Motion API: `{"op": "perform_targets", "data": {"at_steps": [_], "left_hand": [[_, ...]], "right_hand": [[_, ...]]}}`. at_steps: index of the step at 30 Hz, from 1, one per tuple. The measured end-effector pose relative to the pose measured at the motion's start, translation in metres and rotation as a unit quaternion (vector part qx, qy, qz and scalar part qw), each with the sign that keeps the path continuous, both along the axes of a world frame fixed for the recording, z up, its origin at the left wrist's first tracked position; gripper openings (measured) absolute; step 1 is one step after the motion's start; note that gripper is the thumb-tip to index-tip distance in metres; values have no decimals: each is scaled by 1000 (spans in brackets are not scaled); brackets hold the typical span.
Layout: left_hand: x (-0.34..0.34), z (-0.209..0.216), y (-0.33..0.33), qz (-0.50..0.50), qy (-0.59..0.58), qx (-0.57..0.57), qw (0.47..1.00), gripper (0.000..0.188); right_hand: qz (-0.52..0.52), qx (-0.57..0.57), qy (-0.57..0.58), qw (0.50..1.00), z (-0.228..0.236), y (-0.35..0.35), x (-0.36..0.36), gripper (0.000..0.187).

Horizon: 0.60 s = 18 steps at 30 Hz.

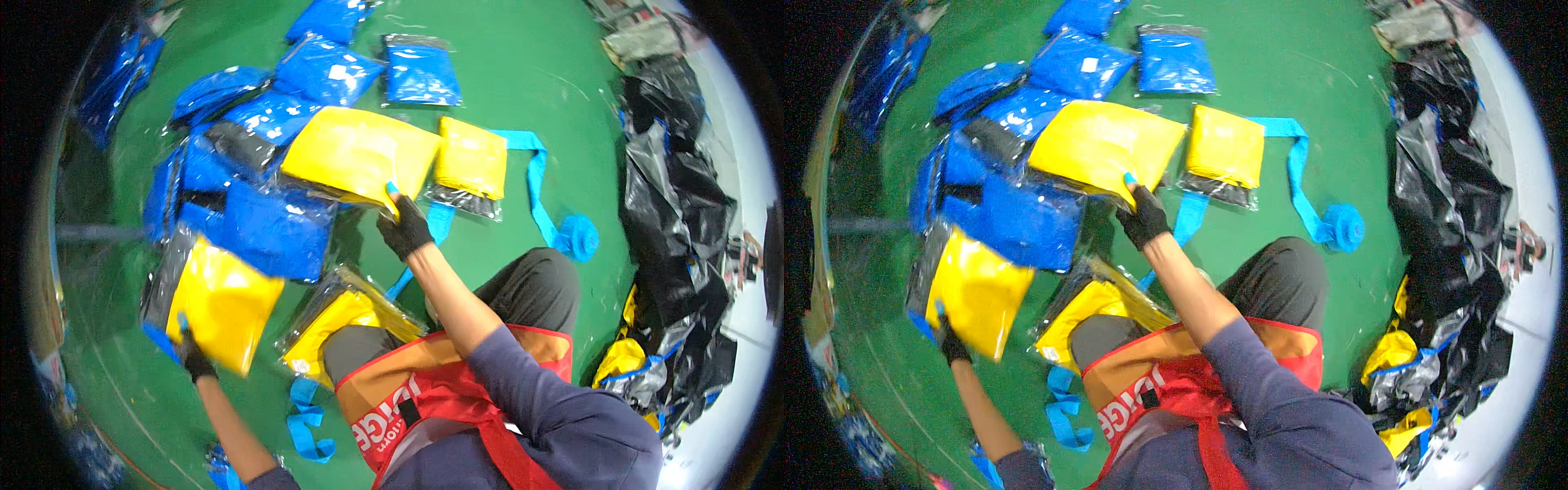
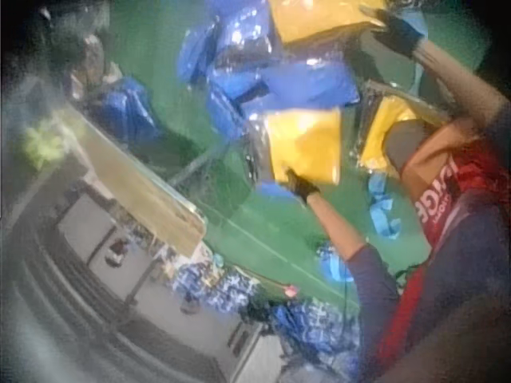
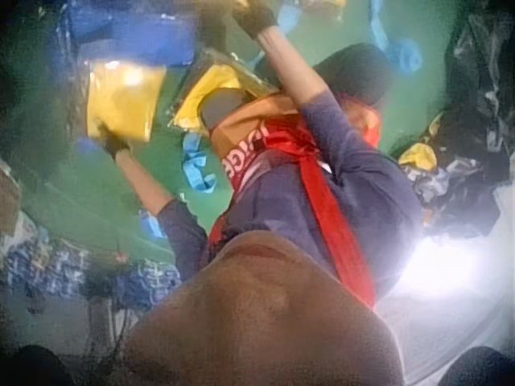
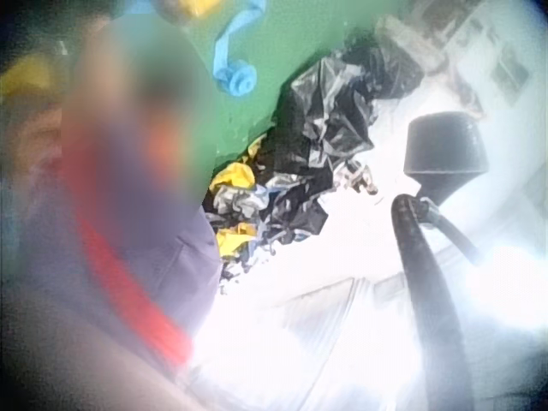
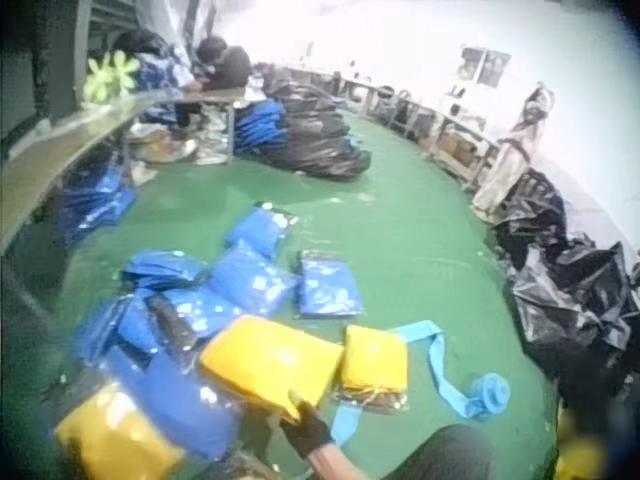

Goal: The person folds yellow and blue bags, places each into a clear plastic bag, and seals it. They then gather multiple yellow bags, stack them, and secure the stack with a blue strap.

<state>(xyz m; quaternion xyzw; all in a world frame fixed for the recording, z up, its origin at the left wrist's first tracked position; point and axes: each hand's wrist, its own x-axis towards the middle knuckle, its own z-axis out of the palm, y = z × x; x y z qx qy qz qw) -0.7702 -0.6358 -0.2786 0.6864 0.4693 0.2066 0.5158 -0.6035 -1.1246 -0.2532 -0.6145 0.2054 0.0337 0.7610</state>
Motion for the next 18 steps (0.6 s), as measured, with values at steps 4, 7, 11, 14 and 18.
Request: {"op": "perform_targets", "data": {"at_steps": [4,7,11,14,18], "left_hand": [[39,30,-91,-276,-94,-35,956,52],[46,58,-165,-195,-240,-568,763,47],[72,110,-158,-194,-378,-677,601,44],[59,148,-142,-85,-207,-340,913,46],[36,158,-143,-147,-187,-210,948,51]], "right_hand": [[235,-484,-102,837,49,34,-88,69],[142,210,63,965,68,50,-116,52],[616,14,29,787,85,36,-55,42],[455,141,54,877,105,29,10,58],[473,367,152,787,130,76,34,67]]}}
